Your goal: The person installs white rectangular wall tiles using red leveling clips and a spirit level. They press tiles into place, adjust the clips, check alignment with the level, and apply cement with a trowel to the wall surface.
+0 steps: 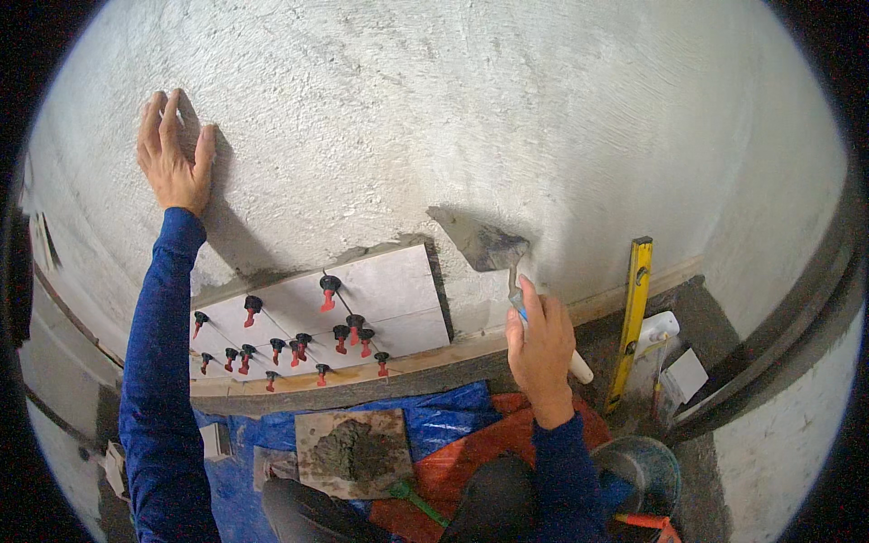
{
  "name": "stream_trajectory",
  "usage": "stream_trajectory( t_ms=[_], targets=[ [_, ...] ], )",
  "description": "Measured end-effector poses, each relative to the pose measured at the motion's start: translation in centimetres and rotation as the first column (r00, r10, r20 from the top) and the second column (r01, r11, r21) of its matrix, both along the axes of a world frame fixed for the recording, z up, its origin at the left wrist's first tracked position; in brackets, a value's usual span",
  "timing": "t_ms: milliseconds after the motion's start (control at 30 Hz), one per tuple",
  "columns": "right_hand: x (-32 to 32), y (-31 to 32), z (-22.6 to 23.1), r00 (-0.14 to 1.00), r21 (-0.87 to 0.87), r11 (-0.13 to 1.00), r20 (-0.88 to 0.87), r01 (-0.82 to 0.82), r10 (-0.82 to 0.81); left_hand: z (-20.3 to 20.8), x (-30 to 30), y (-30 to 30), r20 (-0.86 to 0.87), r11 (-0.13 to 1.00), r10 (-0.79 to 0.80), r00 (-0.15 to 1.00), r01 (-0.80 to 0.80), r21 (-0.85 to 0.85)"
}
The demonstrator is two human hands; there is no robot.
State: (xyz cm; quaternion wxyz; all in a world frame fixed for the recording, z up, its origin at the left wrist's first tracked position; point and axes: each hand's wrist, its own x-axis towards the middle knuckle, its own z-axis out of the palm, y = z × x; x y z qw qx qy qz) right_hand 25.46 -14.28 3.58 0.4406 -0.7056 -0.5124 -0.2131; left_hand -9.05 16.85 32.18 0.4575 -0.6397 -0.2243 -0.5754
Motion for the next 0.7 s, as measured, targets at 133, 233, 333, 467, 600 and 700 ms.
stream_trajectory(
  t_ms=[133, 233, 333, 467, 600, 700],
  targets=[
    [0.8, 1.2, -0.2, 0.998, -0.063, 0.998, 0.044, -0.03, 0.033, 0.0, 0.0, 0.2, -0.005, 1.0, -0.007, 1.0, 0.007, 0.014],
    [1.5, 2.4, -0.7, 0.996, -0.048, 0.997, 0.054, -0.067, 0.07, -0.1, 0.1, 0.2, -0.003, 0.999, 0.018, 1.0, -0.018, 0.03],
    [1.9, 3.1, -1.3, 0.994, -0.012, 0.994, 0.036, -0.107, 0.107, -0.1, 0.0, 0.1, -0.004, 1.0, -0.009, 1.0, 0.009, 0.016],
    [1.4, 3.2, -2.1, 0.989, 0.004, 0.989, 0.028, -0.147, 0.147, 0.0, 0.1, 0.0, 0.001, 1.0, -0.012, 1.0, 0.012, 0.014],
    [0.3, 2.6, -2.0, 0.984, -0.017, 0.985, -0.041, -0.172, 0.171, 0.0, 0.2, 0.0, -0.002, 1.0, -0.012, 1.0, 0.012, 0.015],
    [0.3, 1.9, -1.2, 0.986, -0.077, 0.984, -0.051, -0.161, 0.158, 0.0, 0.1, 0.1, -0.004, 1.0, -0.007, 1.0, 0.007, 0.014]
  ],
)
